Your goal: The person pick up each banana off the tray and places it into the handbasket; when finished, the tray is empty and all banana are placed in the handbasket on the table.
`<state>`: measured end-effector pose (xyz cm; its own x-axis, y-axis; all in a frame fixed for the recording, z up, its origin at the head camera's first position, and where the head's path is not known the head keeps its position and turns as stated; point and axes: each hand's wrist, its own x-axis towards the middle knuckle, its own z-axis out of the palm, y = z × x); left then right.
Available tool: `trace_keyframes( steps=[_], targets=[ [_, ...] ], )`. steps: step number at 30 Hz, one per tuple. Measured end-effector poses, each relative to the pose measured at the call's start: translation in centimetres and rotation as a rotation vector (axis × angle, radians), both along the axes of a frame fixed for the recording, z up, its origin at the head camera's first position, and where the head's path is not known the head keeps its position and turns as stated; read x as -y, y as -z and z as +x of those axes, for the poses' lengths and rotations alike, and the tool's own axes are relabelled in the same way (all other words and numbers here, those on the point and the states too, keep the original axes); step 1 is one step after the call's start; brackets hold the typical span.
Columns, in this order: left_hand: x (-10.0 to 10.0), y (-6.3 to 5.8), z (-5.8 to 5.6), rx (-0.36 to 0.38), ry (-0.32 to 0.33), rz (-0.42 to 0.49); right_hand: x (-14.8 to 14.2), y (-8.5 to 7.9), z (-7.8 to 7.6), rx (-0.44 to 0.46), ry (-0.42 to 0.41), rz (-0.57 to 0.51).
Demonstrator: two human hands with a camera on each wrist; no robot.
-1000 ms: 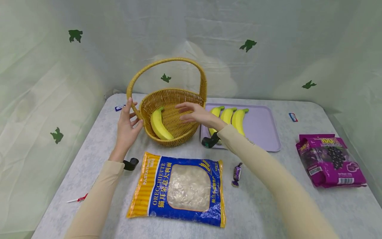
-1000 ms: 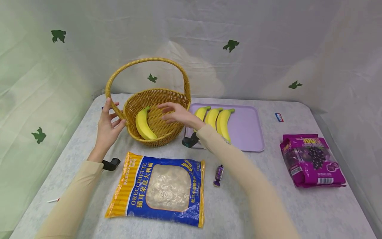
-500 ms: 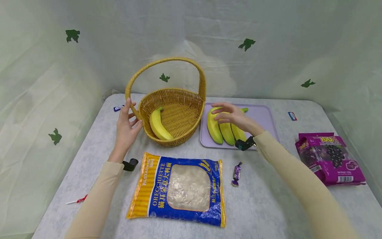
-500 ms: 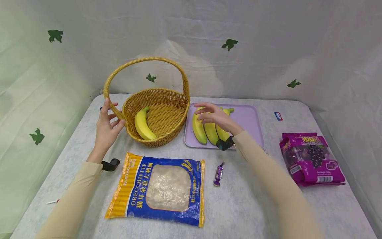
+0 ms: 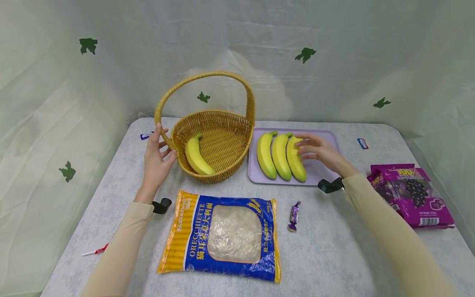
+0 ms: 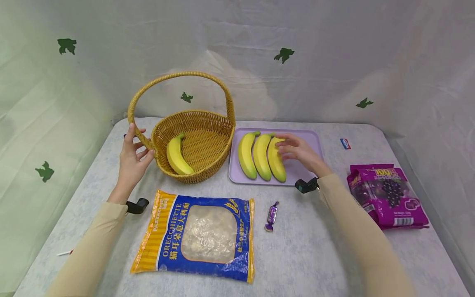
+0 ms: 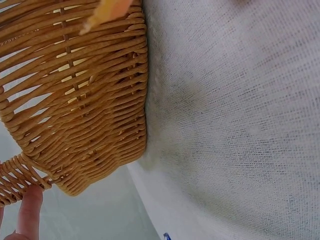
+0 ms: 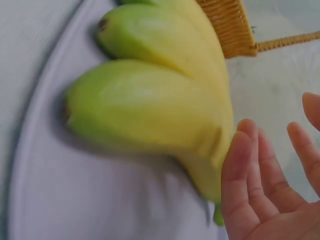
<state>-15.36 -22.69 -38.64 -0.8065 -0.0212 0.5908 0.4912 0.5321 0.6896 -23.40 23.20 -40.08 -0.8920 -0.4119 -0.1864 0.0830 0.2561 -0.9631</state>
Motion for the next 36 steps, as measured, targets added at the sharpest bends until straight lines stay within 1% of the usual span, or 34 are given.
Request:
trace_keyframes(
  steps=[4,7,11,13,15,19,24,28,33,36],
  targets=[
    [0.9,1.4,-0.9,0.017,-0.009,0.008,-0.9,0.6,0.2,0.006,-0.011,0.036],
    [1.3,1.9,-1.1,0.037,-0.018,0.007,-1.3,1.1,0.4,0.007,-0.018,0.07],
    [1.4,2.1,-1.2,0.04,-0.027,0.002,-1.3,1.5,0.6,-0.027,-0.026,0.151],
    [1.4,2.2,-1.2,0.037,-0.025,0.003,-1.2,1.5,0.7,-0.047,-0.04,0.191],
    [1.4,2.2,-1.2,0.03,-0.024,0.001,-1.0,1.5,0.7,-0.049,-0.058,0.216],
    [1.4,2.2,-1.3,0.021,-0.025,-0.012,-0.4,1.6,0.4,-0.057,-0.093,0.267],
    [1.4,2.2,-1.3,0.017,-0.026,-0.016,0.4,1.8,-0.1,-0.073,-0.095,0.339],
    [1.0,1.7,-1.0,-0.002,-0.019,-0.006,0.9,1.9,-0.4,-0.079,-0.089,0.372],
    [-0.3,-0.1,0.1,-0.019,0.001,0.01,1.3,1.9,-0.5,-0.077,-0.063,0.382],
    [-0.7,-0.8,0.6,-0.01,-0.001,0.011,1.4,1.8,-0.4,-0.072,-0.048,0.377]
  ],
)
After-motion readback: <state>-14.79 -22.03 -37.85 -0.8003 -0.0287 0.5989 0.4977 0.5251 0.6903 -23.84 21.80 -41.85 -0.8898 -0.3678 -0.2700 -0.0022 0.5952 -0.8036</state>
